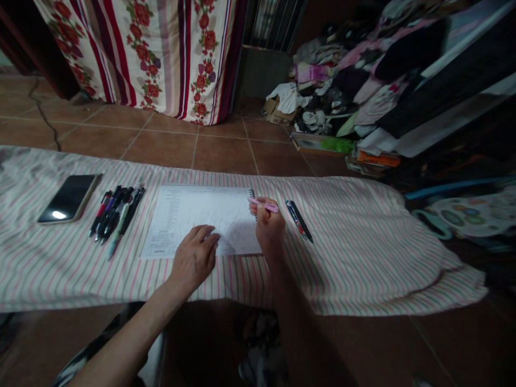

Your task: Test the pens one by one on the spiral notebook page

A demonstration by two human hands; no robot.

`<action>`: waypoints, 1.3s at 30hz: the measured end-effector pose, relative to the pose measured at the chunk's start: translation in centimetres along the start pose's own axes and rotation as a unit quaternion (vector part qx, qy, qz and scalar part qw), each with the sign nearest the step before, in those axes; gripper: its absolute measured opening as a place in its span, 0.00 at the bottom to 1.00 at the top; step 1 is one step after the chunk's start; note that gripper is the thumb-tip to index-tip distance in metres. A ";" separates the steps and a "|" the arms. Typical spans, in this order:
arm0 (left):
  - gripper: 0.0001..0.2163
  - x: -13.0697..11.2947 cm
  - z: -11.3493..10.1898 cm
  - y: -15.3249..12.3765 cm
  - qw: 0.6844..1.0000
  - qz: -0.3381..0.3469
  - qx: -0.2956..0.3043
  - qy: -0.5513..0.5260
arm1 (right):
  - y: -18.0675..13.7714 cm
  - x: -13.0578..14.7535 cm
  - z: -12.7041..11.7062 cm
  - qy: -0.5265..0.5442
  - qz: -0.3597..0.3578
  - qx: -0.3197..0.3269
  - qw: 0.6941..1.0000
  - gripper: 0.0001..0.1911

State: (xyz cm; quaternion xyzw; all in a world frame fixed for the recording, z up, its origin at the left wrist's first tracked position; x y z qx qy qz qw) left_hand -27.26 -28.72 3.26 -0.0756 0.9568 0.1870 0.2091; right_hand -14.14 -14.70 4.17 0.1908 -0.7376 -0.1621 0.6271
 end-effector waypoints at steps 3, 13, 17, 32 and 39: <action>0.11 0.1 0.0 -0.1 1.000 0.008 -0.002 -0.002 | 0.0 -0.4 -0.2 -0.016 -0.001 0.000 1.000 0.12; 0.11 0.0 0.2 -0.1 1.000 0.012 -0.001 0.017 | -0.1 0.7 -0.3 -0.127 -0.042 0.053 0.990 0.11; 0.12 -0.1 0.3 -0.1 1.000 0.015 0.006 0.021 | -0.2 0.6 0.0 -0.124 -0.010 0.097 0.987 0.12; 0.12 -0.3 0.1 -0.1 0.998 0.023 0.029 0.058 | 0.5 -0.8 -8.1 -0.084 0.103 -0.051 0.990 0.19; 0.13 -0.4 0.3 0.1 0.995 0.028 0.041 0.092 | 0.4 -1.8 -11.6 0.078 0.137 -0.125 0.980 0.19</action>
Point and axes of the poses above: each hand's wrist, its own y-axis towards the middle knuckle, its own z-axis out of the palm, x = y × z, the point moved 8 cm from there along y, towards the middle knuckle, and after that the axes turned 8 degrees about -z, right-handed, at the moved point
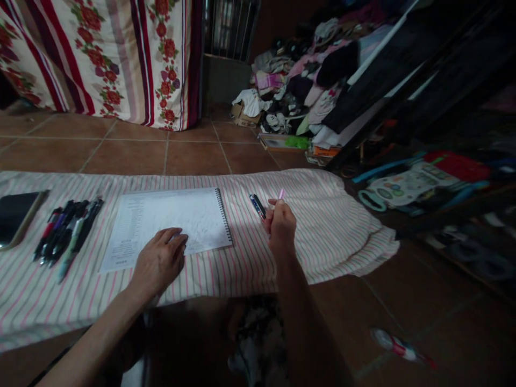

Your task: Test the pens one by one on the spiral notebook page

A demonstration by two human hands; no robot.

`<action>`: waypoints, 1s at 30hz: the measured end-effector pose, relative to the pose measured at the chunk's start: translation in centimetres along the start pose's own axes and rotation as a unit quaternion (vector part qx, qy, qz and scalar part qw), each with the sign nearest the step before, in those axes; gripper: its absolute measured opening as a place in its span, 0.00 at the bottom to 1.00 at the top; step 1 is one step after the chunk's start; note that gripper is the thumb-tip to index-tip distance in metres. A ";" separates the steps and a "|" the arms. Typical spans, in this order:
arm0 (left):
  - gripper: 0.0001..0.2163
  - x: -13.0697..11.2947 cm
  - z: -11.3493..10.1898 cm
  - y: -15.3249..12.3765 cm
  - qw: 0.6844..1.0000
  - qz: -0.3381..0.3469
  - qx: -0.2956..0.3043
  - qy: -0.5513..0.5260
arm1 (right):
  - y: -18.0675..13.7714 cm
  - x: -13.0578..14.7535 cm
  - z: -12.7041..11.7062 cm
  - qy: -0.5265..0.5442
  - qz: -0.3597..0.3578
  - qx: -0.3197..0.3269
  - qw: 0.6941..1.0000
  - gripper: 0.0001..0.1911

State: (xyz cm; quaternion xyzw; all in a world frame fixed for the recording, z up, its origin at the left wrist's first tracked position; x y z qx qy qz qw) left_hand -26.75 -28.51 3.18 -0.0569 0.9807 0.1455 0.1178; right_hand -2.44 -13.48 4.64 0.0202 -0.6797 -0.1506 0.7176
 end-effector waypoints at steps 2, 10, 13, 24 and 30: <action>0.13 -0.1 0.1 0.1 1.000 0.001 0.003 0.008 | 0.3 -0.1 -1.2 0.001 -0.004 -0.021 1.000 0.20; 0.13 -0.1 -0.1 0.5 0.999 -0.003 0.017 0.030 | 1.3 -0.1 -5.4 -0.007 0.007 -0.070 0.998 0.16; 0.13 -0.3 -0.2 0.8 0.999 -0.019 0.021 0.044 | 2.0 0.5 -7.2 -0.022 -0.018 -0.078 0.997 0.20; 0.13 -0.7 -0.4 0.8 0.998 -0.020 0.012 0.061 | 7.4 -3.8 -6.4 -0.428 -0.114 0.085 0.893 0.13; 0.13 -0.6 -0.2 0.8 0.998 -0.021 0.001 0.058 | 8.7 -4.9 -5.8 -0.527 -0.169 0.097 0.827 0.13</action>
Point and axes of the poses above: each hand's wrist, its own y-axis towards the middle knuckle, its own z-axis out of the palm, x = y × z, the point moved 8 cm from there along y, towards the middle knuckle, and after that the axes turned 8 degrees about -z, right-handed, at the moved point
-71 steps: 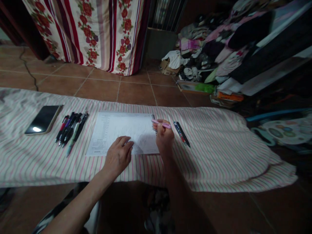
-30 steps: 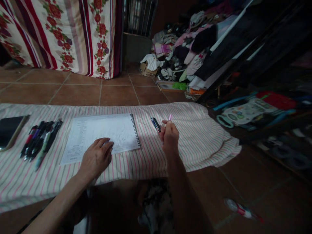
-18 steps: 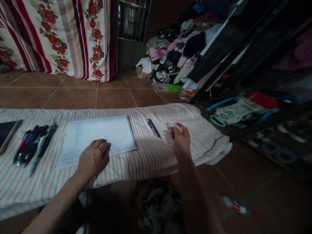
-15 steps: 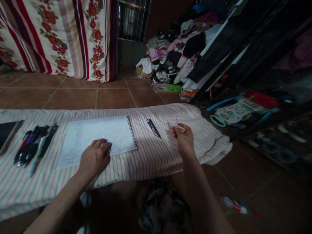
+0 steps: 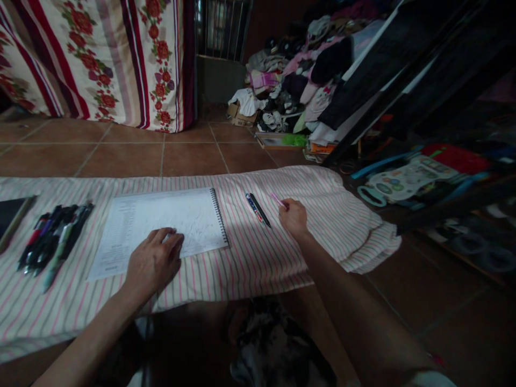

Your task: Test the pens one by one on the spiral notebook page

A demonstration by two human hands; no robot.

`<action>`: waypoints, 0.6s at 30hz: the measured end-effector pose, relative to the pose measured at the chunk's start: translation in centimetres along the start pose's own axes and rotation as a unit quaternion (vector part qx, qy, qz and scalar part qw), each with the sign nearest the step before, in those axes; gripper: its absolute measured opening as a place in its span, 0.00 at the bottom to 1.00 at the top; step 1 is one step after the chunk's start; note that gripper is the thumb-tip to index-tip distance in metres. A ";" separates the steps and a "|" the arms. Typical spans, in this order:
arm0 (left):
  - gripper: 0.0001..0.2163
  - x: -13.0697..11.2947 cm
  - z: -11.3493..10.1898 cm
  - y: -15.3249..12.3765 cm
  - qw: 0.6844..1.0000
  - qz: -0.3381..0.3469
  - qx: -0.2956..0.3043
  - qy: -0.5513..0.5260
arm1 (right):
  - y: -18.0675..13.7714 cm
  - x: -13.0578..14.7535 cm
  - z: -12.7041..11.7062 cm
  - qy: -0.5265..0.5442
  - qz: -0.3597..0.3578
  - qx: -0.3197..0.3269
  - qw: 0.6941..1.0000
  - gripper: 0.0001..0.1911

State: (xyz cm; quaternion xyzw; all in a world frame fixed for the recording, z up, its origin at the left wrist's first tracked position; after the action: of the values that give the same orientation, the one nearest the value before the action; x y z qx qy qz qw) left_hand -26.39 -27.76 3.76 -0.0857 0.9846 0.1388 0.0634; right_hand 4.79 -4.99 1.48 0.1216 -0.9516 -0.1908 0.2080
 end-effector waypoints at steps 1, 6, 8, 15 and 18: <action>0.13 0.0 0.0 0.0 1.000 -0.002 -0.001 -0.002 | 0.1 -0.2 0.2 -0.001 -0.004 -0.001 1.000 0.13; 0.13 0.2 0.2 -0.2 1.000 0.000 0.002 -0.010 | 0.8 -1.3 1.0 -0.017 0.004 -0.009 1.000 0.15; 0.13 0.3 0.3 -0.2 1.000 0.000 0.000 -0.009 | 1.1 -1.6 1.2 -0.022 0.009 -0.011 1.000 0.16; 0.13 0.2 0.2 -0.3 1.000 0.007 0.003 -0.012 | 1.2 -1.4 1.3 -0.019 -0.009 -0.006 1.000 0.17; 0.13 0.2 0.2 -0.3 1.000 0.006 0.010 -0.019 | 0.9 -0.9 0.5 -0.017 -0.007 -0.028 0.999 0.18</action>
State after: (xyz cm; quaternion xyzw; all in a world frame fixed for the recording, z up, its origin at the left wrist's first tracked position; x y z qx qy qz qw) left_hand -26.53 -28.08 3.47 -0.0763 0.9850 0.1312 0.0817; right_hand 5.22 -3.81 1.15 0.1193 -0.9483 -0.2212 0.1938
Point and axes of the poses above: each hand's wrist, its own y-axis towards the middle knuckle, its own z-axis out of the palm, x = y × z, the point moved 8 cm from there along y, towards the middle knuckle, and after that the axes turned 8 degrees about -z, right-handed, at the moved point
